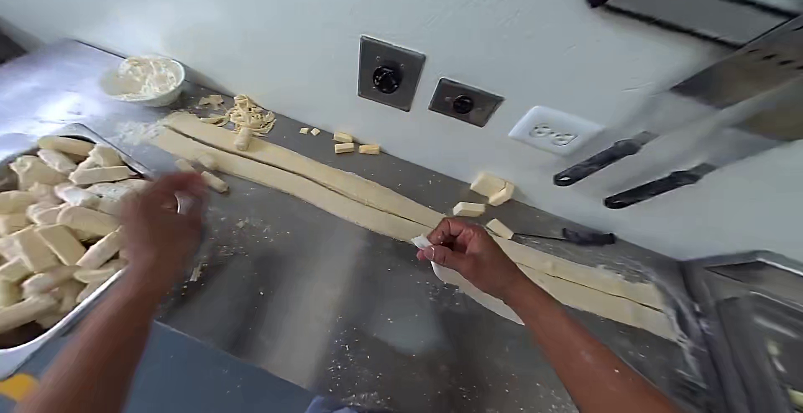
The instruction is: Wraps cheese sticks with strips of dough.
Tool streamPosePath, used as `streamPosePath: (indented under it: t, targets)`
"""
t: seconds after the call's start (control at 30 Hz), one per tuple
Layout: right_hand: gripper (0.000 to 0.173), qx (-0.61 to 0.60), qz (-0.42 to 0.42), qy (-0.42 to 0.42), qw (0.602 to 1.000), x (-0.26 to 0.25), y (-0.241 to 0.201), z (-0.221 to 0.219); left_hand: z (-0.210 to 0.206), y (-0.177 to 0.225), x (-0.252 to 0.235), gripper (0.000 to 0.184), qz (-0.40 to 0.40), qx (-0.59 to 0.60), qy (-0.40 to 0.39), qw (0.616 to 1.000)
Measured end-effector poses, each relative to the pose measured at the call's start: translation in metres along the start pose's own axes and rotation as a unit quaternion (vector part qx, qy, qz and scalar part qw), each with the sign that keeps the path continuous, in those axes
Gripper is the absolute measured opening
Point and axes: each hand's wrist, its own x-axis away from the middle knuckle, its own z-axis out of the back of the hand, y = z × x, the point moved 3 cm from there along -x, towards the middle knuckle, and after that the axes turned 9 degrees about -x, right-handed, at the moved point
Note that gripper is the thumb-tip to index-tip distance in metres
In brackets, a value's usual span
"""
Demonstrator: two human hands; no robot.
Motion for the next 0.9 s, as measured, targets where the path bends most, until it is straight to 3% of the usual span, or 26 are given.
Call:
streamPosePath:
  t: [0.07,0.13,0.2,0.27,0.3,0.43,0.53,0.6,0.7,0.9]
  targets:
    - [0.007,0.004,0.049,-0.008,0.999,0.004,-0.03,0.002,-0.057,0.079,0.037,0.025,-0.091,0.187,-0.079,0.975]
    - [0.006,0.011,0.088,-0.012,0.996,0.008,-0.058,0.002,-0.109,0.148,0.062,0.047,-0.118,0.371,-0.183,0.903]
    - [0.005,0.009,0.119,0.003,0.993,0.012,-0.083,-0.003,-0.14,0.198,0.075,0.059,-0.081,0.485,-0.263,0.83]
    - [0.005,0.0,0.149,0.03,0.988,0.014,-0.103,-0.01,-0.154,0.221,0.083,0.037,-0.017,0.52,-0.308,0.797]
    - [0.005,0.0,0.164,0.039,0.986,0.014,-0.112,-0.014,-0.156,0.224,0.088,0.028,0.002,0.514,-0.317,0.797]
    - [0.003,-0.004,0.198,0.031,0.98,0.011,-0.136,-0.029,-0.141,0.223,0.111,0.025,0.04,0.515,-0.286,0.807]
    - [0.007,-0.112,0.215,-0.052,0.969,-0.002,-0.144,-0.037,-0.132,0.221,0.115,0.034,0.061,0.502,-0.228,0.832]
    - [0.012,-0.191,0.219,-0.138,0.947,-0.008,-0.152,-0.038,-0.136,0.211,0.118,0.042,0.049,0.468,-0.266,0.841]
    - [0.015,-0.241,0.209,-0.241,0.917,-0.005,-0.167,-0.035,-0.149,0.208,0.13,0.03,0.051,0.426,-0.31,0.848]
    - [0.023,-0.271,0.205,-0.28,0.898,-0.003,-0.195,-0.023,-0.172,0.223,0.151,0.021,0.091,0.384,-0.313,0.864]
